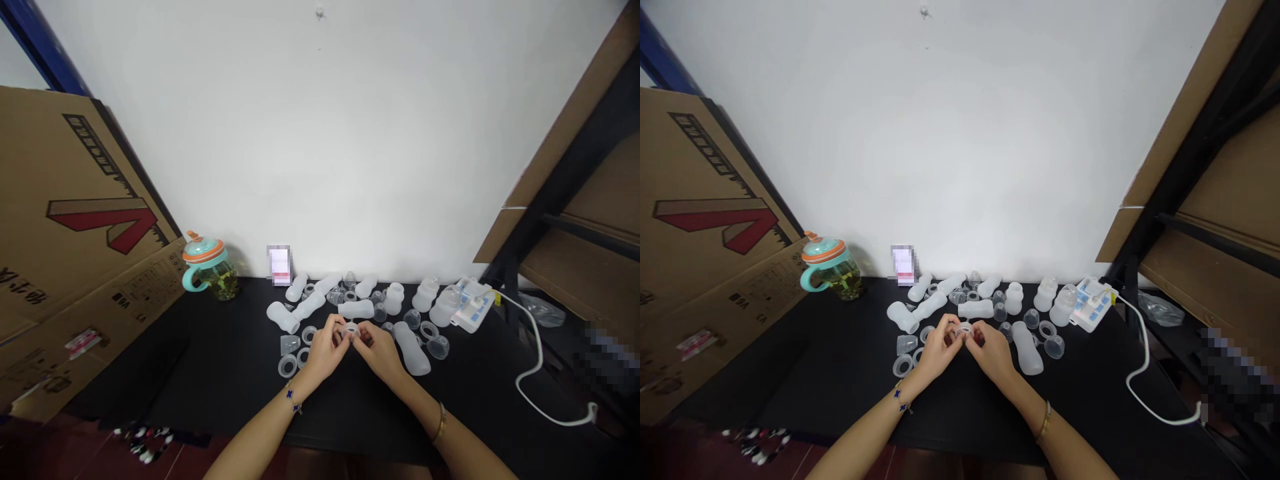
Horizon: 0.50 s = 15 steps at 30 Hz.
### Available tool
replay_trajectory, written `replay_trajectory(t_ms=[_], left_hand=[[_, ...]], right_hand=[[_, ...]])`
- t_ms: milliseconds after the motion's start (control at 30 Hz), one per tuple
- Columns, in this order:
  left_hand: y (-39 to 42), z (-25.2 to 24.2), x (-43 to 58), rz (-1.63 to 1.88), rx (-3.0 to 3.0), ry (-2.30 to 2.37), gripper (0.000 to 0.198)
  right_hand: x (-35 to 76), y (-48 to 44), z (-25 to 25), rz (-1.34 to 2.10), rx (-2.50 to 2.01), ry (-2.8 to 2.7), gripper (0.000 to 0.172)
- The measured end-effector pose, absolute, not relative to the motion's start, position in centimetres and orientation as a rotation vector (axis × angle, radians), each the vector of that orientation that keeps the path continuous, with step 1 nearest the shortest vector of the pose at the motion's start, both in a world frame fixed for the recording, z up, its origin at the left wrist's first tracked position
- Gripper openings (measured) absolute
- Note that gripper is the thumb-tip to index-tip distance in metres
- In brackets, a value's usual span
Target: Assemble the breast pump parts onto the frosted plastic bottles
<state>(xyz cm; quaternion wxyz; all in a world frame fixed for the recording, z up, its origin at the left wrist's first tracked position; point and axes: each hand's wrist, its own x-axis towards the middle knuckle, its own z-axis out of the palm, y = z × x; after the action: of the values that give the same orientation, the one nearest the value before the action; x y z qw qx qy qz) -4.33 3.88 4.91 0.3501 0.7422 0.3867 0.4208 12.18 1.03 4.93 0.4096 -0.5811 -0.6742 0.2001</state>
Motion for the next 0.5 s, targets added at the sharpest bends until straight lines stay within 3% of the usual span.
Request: replay_trajectory(t_ms=[500], left_hand=[[3.81,4.74,-4.35,1.072,1.924,1.012,0.013]], right_hand=[[12.18,1.12,4.75,0.486,-1.469,-1.708,0.016]])
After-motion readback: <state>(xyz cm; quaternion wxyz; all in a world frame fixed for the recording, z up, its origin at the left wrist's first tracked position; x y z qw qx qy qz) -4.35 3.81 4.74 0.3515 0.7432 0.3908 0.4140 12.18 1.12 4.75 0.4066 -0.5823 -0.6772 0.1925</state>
